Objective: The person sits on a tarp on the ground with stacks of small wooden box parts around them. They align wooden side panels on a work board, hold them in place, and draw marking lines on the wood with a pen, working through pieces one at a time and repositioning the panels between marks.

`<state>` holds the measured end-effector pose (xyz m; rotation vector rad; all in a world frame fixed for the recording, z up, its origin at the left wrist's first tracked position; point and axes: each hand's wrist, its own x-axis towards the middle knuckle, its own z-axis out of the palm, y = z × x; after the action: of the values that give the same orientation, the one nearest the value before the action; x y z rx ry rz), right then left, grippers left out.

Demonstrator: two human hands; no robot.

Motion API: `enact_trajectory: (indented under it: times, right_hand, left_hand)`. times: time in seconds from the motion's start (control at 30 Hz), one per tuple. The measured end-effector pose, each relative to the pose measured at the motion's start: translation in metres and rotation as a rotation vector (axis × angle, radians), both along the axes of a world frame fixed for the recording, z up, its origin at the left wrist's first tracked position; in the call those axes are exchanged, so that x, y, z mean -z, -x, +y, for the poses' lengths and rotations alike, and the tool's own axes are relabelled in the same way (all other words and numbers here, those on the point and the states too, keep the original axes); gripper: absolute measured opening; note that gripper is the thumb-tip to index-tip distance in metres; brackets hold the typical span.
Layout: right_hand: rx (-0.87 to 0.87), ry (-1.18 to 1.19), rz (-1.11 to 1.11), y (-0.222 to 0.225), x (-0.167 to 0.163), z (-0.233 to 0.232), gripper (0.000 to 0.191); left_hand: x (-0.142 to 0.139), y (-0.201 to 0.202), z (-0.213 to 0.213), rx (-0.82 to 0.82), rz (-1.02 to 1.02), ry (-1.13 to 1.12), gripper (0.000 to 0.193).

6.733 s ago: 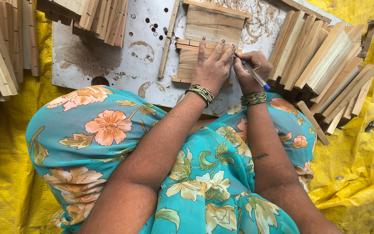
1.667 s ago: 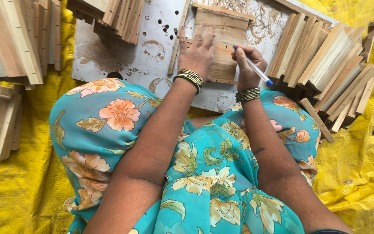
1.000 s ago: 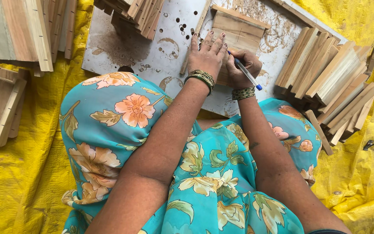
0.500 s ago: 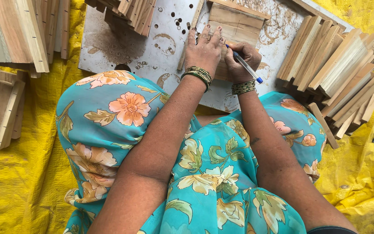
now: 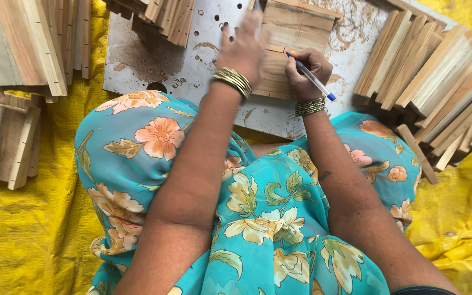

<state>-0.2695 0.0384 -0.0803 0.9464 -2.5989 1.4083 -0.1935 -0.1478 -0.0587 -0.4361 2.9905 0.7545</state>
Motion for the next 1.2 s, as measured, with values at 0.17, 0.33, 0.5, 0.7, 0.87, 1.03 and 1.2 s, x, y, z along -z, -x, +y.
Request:
enact_trajectory:
  times: [0.17, 0.33, 0.5, 0.7, 0.87, 1.03, 1.2]
  right_hand:
    - [-0.013, 0.029, -0.030, -0.001, 0.001, -0.001, 0.005]
    - [-0.025, 0.028, -0.059, -0.001, 0.001, 0.000, 0.005]
    - [-0.014, 0.032, -0.060, -0.002, 0.001, 0.000, 0.005]
    - [0.004, 0.038, -0.024, -0.004, 0.002, -0.002, 0.007]
    - [-0.018, 0.003, 0.042, -0.003, 0.002, -0.001, 0.008]
    - [-0.031, -0.007, 0.037, -0.002, 0.002, 0.000, 0.008]
    - [-0.034, -0.029, 0.045, -0.001, 0.002, 0.000, 0.009]
  left_hand:
    - [0.001, -0.001, -0.019, -0.165, -0.064, -0.017, 0.054]
    - [-0.005, 0.001, -0.014, -0.163, 0.001, 0.037, 0.050]
    - [-0.010, 0.004, -0.001, -0.014, -0.083, 0.050, 0.045]
    - [-0.019, -0.008, 0.019, 0.157, -0.136, 0.154, 0.097]
    - [-0.020, -0.010, 0.026, 0.199, -0.229, 0.125, 0.120]
    - [-0.018, -0.009, 0.028, 0.212, -0.216, 0.167, 0.119]
    - [-0.016, -0.013, 0.029, 0.189, -0.171, 0.164, 0.114]
